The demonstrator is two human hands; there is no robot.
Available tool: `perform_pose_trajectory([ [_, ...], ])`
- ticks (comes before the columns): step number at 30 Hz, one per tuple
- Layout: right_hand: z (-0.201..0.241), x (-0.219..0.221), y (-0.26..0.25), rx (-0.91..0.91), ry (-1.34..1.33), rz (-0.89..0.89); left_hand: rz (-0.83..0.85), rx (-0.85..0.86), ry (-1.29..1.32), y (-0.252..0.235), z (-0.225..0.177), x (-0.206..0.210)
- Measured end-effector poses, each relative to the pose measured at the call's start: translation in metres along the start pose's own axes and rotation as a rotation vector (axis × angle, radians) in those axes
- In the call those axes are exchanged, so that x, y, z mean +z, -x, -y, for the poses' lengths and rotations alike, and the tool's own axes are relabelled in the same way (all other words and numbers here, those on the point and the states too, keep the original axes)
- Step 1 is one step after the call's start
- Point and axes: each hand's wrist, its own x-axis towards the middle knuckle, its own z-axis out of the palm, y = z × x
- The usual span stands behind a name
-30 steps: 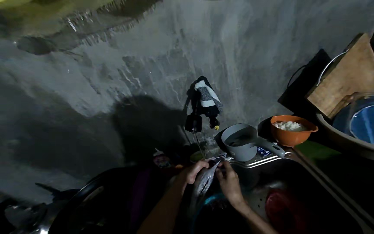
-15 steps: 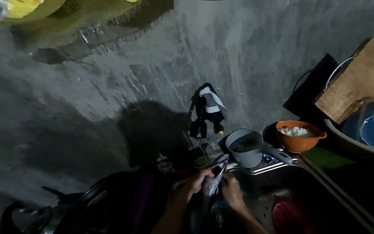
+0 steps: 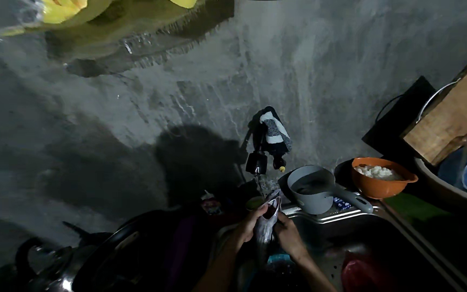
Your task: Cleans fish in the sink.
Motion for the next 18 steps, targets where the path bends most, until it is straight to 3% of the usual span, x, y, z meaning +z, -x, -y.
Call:
perform_pose_trajectory([
  [7,0.007,0.007,-0.012,0.062,0.001,0.082,-0.075,0.028,0.164,0.001,0.008,-0.005],
  [12,0.021,0.02,-0.01,0.148,-0.258,-0.147,-0.113,0.045,0.17,0.006,0.006,-0.004],
  [18,0.036,0.026,-0.019,0.185,0.194,-0.288,-0.186,0.027,0.166,0.022,-0.001,0.014],
])
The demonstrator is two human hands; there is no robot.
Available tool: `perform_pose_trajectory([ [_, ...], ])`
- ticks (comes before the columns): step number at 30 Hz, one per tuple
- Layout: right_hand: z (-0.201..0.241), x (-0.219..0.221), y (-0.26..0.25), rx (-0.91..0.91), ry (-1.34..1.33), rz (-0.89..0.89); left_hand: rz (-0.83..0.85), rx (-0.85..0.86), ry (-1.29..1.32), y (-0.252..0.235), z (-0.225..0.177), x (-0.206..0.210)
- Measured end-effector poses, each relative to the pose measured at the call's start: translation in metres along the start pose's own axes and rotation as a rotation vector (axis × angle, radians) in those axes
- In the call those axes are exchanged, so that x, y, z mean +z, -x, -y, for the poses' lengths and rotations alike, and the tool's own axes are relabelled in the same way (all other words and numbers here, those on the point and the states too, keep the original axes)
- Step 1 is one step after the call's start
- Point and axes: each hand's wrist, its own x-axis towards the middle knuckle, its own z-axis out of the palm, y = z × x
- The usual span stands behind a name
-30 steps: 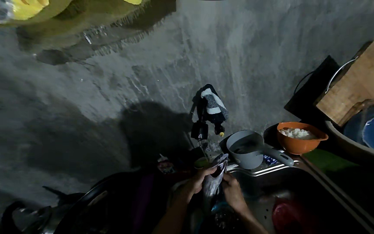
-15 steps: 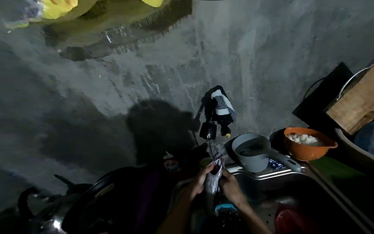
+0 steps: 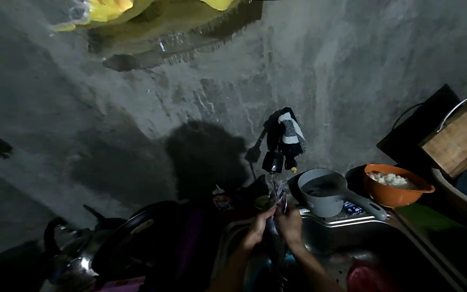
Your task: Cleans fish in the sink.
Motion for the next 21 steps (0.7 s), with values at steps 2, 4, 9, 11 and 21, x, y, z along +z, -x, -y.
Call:
perform_pose_trajectory([
  [2,0.004,0.001,-0.002,0.023,0.018,-0.06,-0.007,0.026,0.045,0.0,0.005,0.003],
  [4,0.009,0.004,-0.008,0.076,-0.012,-0.044,0.008,0.055,0.099,0.002,0.006,0.002],
  [9,0.014,0.009,0.001,0.145,-0.212,0.058,-0.089,0.195,0.028,0.004,0.013,-0.001],
  [11,0.017,0.005,0.003,0.159,-0.164,0.099,0.0,0.268,-0.038,-0.013,0.031,-0.02],
  [21,0.013,-0.003,0.001,0.273,-0.354,0.181,0.078,0.301,-0.026,-0.029,0.042,-0.028],
])
